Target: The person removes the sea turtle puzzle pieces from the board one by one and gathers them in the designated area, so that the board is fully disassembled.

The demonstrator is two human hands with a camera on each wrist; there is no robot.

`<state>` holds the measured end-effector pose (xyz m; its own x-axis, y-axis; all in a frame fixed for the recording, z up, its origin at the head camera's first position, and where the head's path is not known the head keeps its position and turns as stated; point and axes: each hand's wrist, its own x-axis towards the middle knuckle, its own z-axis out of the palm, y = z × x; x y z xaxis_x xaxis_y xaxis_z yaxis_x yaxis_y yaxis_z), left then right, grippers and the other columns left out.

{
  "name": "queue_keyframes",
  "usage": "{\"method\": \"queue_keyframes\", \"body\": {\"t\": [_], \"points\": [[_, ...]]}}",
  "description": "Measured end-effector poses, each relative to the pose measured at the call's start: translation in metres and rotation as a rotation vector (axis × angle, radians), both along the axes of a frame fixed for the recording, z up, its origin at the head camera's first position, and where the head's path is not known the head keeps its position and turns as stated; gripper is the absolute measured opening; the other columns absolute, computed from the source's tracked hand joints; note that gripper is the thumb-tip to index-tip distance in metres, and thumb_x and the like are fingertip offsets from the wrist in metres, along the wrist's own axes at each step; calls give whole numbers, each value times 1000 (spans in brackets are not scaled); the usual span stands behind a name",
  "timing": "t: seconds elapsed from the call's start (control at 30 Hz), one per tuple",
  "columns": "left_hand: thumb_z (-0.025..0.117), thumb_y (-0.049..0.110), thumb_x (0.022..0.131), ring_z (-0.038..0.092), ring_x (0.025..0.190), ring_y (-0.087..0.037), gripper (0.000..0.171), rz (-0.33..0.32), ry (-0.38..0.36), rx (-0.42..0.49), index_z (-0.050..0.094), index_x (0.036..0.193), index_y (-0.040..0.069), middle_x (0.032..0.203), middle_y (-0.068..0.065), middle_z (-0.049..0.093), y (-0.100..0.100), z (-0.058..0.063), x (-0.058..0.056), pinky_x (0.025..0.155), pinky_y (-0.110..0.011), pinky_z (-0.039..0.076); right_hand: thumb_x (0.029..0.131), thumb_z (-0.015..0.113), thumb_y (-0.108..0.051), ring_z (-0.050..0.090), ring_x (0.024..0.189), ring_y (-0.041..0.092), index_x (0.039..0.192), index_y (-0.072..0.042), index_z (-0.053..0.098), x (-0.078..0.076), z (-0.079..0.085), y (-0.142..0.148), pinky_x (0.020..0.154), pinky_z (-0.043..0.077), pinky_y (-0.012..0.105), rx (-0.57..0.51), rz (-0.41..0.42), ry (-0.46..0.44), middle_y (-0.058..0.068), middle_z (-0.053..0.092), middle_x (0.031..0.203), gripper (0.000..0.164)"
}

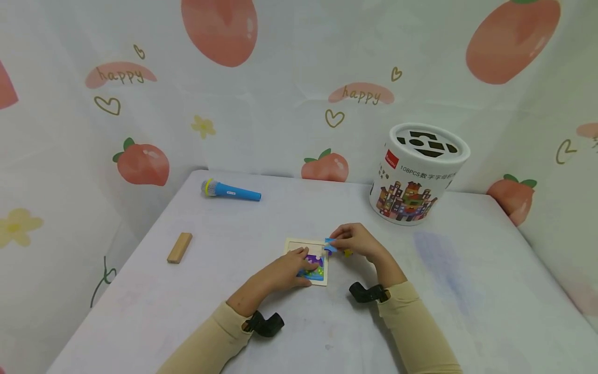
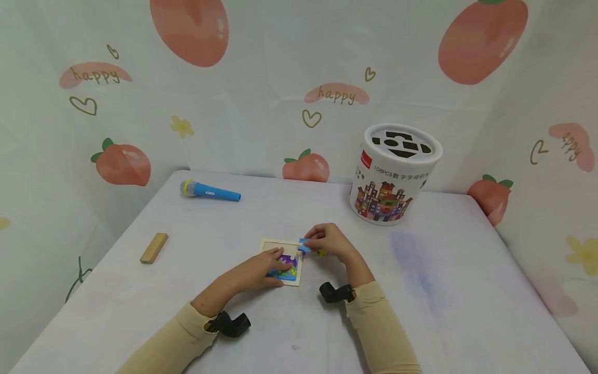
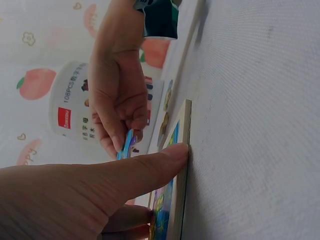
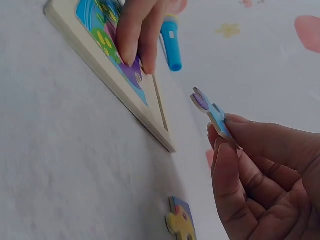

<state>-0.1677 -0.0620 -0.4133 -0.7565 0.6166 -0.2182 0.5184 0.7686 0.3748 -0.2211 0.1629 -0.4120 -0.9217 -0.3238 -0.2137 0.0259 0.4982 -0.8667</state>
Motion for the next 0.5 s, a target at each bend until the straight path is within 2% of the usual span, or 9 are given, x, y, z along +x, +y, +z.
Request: {"method": "queue_keyframes", "body": {"t": [0.17,0.5], "points": [[65,32,87,26,141,-31,47,7,-10,8,55,131,22,149,-17,32,1,-1,0,111,-48,30,86,66,-17,59,70,10,102,3,64,2,3,12,70,55,27,-13,-29,-2,1,64,78,25],[66,31,86,26,141,-31,47,20,-7,9,55,131,22,149,-16,32,0,-3,1,111,-48,30,88,64,-15,58,68,9,104,4,64,6,2,41,64,51,24,40,-121,4,-2,63,75,25]]}}
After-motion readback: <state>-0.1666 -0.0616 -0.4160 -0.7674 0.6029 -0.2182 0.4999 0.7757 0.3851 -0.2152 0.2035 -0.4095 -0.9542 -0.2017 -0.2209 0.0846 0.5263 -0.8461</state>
